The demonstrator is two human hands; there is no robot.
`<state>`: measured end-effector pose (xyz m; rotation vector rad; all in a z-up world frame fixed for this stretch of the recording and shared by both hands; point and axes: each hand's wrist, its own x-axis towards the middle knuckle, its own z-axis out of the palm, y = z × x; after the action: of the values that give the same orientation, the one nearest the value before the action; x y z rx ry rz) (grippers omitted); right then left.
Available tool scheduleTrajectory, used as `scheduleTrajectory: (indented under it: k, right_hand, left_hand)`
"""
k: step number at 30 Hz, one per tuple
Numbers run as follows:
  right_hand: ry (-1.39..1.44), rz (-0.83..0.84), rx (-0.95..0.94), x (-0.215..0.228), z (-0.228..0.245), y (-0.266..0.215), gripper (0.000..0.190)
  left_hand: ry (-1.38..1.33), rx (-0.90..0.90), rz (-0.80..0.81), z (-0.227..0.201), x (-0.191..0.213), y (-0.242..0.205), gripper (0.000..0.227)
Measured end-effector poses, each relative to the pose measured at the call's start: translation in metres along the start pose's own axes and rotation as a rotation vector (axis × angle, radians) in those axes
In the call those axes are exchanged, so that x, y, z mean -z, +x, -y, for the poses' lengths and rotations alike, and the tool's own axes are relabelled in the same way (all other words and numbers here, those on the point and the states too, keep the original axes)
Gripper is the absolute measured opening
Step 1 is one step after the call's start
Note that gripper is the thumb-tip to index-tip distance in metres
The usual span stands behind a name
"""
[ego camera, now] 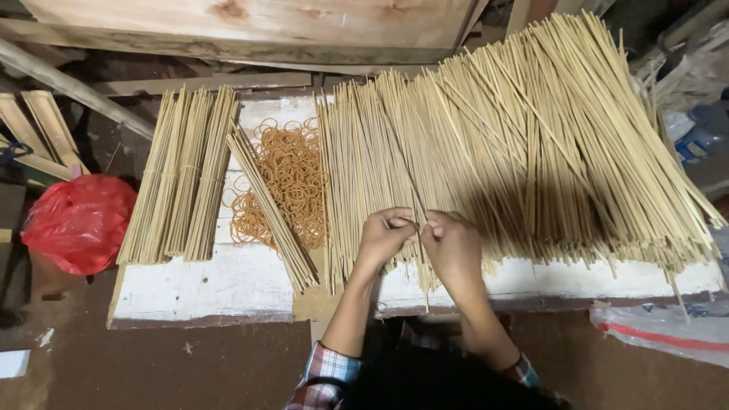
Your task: Sorting and bundling thin wooden sticks by hand on a work surface
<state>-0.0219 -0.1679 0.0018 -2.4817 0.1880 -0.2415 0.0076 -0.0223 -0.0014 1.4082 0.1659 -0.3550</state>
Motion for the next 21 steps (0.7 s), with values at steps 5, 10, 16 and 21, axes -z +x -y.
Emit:
scheduleTrajectory:
  k: [5, 10, 16, 21]
  right_hand:
    - [0.232, 0.038, 0.014, 0.023, 0.035, -0.017, 0.029]
    - [0.341, 0.233, -0.017, 0.03, 0.045, -0.016, 0.035]
    - [0.583, 0.458, -0.051, -0.018, 0.081, -0.023, 0.045]
    - [0.601, 0.601, 0.074, -0.074, 0.132, -0.027, 0.043]
  left_hand:
    - [-0.107, -0.063, 0.079, -0.007, 0.009, -0.009, 0.04]
    - [-0.149, -0.109, 0.091, -0.01, 0.033, -0.02, 0.039]
    - [0.032, -0.131, -0.126, -0.022, 0.094, -0.058, 0.039]
    - [0.484, -0.009, -0.517, -0.005, 0.157, -0.054, 0.024]
